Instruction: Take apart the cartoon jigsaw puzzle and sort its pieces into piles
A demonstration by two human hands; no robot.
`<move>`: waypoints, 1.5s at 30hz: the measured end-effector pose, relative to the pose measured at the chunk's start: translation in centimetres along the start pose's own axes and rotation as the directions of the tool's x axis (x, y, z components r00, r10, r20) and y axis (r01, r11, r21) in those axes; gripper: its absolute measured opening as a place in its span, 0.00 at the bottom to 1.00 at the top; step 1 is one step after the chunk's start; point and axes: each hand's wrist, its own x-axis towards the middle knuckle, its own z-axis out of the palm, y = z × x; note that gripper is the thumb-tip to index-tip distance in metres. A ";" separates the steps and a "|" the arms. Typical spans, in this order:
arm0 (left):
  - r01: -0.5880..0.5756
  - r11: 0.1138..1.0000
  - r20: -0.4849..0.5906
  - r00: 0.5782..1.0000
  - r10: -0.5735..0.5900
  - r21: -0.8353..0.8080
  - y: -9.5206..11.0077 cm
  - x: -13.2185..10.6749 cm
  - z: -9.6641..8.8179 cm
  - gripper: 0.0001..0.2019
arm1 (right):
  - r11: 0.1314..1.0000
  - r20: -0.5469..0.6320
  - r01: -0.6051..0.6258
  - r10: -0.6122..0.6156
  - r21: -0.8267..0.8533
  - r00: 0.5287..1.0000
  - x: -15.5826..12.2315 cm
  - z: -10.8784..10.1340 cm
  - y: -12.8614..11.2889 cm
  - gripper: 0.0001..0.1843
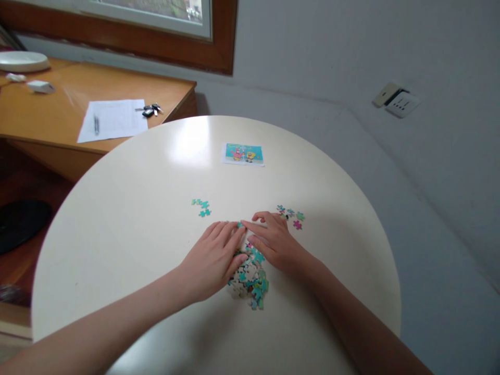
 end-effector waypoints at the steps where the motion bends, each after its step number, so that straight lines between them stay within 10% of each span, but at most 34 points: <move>1: -0.001 1.000 0.014 1.000 0.001 0.013 0.0 -0.1 0.0 0.22 | 1.000 0.004 -0.003 0.003 0.002 1.000 0.0 0.0 -0.1 0.20; 14: 0.038 0.983 0.098 0.994 -0.057 0.182 0.4 -0.2 0.3 0.27 | 0.999 -0.126 0.033 -0.034 -0.016 0.991 0.0 0.6 0.6 0.21; 32: 0.400 0.871 0.045 0.902 -0.429 0.284 -0.8 -0.1 -0.2 0.34 | 0.999 -0.132 0.033 -0.030 0.020 0.991 -0.1 0.8 1.1 0.19; 45: 0.430 0.859 -0.042 0.899 -0.436 0.279 -2.1 0.4 -0.8 0.29 | 0.990 -0.199 0.107 -0.086 0.096 0.976 0.1 0.6 1.3 0.14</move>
